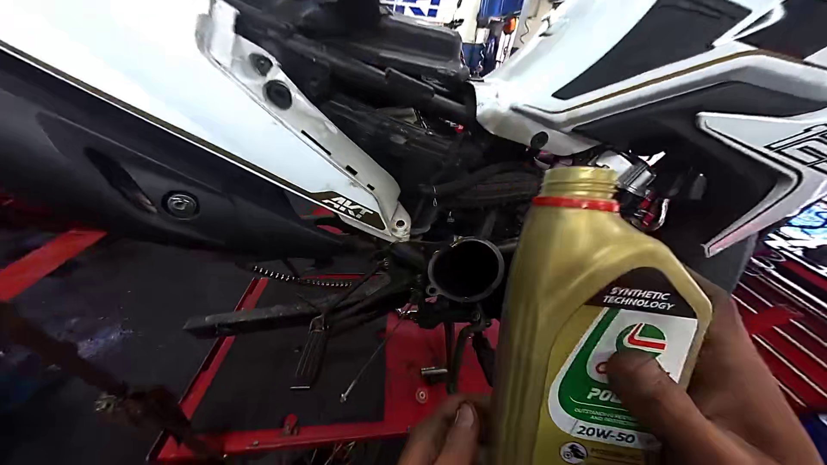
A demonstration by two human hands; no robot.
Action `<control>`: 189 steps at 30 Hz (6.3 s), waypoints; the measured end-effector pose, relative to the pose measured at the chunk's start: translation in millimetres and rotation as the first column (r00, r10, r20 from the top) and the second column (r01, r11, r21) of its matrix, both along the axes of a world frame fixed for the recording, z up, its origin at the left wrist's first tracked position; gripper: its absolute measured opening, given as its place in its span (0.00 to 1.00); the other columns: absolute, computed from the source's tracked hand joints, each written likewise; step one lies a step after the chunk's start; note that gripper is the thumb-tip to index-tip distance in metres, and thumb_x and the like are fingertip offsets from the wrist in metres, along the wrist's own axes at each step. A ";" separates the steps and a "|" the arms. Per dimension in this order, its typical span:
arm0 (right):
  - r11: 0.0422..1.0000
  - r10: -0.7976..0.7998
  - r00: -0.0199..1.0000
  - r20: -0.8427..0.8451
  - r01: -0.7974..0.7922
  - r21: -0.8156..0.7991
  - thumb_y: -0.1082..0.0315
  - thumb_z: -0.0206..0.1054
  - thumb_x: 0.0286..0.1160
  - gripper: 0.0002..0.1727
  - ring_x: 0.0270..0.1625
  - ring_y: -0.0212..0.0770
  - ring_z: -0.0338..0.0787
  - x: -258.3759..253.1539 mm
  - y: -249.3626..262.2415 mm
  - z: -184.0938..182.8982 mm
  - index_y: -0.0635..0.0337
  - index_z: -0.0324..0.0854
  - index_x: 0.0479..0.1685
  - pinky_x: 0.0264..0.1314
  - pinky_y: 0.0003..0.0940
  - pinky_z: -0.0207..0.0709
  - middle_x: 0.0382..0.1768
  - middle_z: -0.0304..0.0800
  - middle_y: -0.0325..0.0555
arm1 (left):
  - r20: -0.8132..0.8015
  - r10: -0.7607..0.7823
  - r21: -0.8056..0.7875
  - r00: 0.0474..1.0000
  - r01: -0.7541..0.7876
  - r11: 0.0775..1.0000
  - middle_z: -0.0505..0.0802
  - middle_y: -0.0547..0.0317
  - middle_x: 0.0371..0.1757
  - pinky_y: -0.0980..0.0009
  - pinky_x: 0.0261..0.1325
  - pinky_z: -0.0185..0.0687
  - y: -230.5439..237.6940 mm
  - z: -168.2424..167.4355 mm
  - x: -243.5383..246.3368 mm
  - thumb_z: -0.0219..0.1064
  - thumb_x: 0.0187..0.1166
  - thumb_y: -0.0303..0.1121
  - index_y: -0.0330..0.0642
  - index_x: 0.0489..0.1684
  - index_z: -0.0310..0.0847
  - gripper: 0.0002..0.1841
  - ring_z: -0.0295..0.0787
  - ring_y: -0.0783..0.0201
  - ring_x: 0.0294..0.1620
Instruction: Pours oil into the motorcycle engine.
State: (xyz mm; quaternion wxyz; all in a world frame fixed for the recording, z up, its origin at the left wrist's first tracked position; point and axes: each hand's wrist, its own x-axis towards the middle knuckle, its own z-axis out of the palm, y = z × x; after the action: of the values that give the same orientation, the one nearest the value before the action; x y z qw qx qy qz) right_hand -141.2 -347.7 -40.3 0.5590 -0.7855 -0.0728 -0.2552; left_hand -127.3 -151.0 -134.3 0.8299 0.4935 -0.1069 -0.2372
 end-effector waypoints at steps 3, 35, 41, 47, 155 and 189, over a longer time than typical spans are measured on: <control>0.984 0.009 1.000 -0.007 -0.010 -0.179 0.50 0.74 0.75 0.44 0.60 0.33 0.91 5.0 -29.3 -0.8 0.44 0.53 0.89 0.57 0.33 0.92 0.67 0.84 0.35 | 0.476 0.271 0.275 0.837 -0.434 0.858 0.94 0.55 0.53 0.69 0.30 0.90 17.3 -2.7 28.7 0.64 0.85 0.33 0.34 0.64 0.80 0.15 0.94 0.64 0.38; 0.458 -0.128 0.988 -0.084 -0.016 -0.889 0.33 0.74 0.63 0.45 0.32 0.25 0.86 37.4 -82.5 42.6 0.43 0.65 0.80 0.29 0.30 0.83 0.40 0.86 0.26 | 0.875 0.398 -0.098 0.275 -0.706 0.702 0.93 0.58 0.55 0.72 0.48 0.94 -15.0 1.2 133.0 0.84 0.65 0.36 0.40 0.50 0.94 0.17 0.93 0.66 0.49; 0.397 -0.130 0.989 -0.073 -0.015 -0.918 0.31 0.68 0.66 0.42 0.35 0.25 0.85 40.6 -77.0 52.0 0.41 0.65 0.79 0.30 0.33 0.82 0.40 0.83 0.23 | 0.885 0.388 -0.106 0.257 -0.701 0.706 0.93 0.58 0.54 0.71 0.49 0.94 -14.5 1.2 134.8 0.85 0.65 0.36 0.38 0.50 0.93 0.17 0.93 0.66 0.48; 0.364 -0.122 0.990 -0.064 -0.016 -0.931 0.31 0.68 0.67 0.41 0.32 0.25 0.84 40.6 -77.3 56.6 0.41 0.65 0.77 0.27 0.32 0.80 0.37 0.82 0.23 | 0.882 0.395 -0.120 0.257 -0.688 0.716 0.92 0.58 0.55 0.72 0.46 0.93 -14.6 -1.0 137.2 0.84 0.66 0.35 0.38 0.51 0.93 0.17 0.92 0.66 0.47; 0.201 -0.246 0.961 0.129 0.181 -0.963 0.36 0.64 0.74 0.35 0.51 0.35 0.91 19.5 -31.9 45.1 0.36 0.71 0.81 0.36 0.37 0.84 0.69 0.83 0.35 | 0.886 0.403 -0.204 0.228 -0.589 0.782 0.92 0.61 0.51 0.85 0.38 0.89 -9.1 -7.9 163.3 0.85 0.65 0.46 0.44 0.38 0.92 0.16 0.91 0.77 0.42; 0.263 -0.266 0.956 0.123 0.195 -0.945 0.36 0.67 0.73 0.38 0.63 0.41 0.89 13.7 -32.3 33.8 0.42 0.72 0.83 0.50 0.43 0.87 0.73 0.83 0.43 | 0.882 0.418 -0.216 0.216 -0.603 0.768 0.92 0.63 0.50 0.85 0.40 0.88 -9.0 -9.8 162.9 0.86 0.63 0.46 0.45 0.37 0.93 0.16 0.90 0.77 0.42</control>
State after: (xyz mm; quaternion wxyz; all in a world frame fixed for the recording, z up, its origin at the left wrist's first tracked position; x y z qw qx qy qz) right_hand -127.6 -380.0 -6.6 -0.0538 -0.9716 -0.0772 -0.2170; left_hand 35.6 -160.0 -144.1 0.6213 0.6162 -0.3413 0.3432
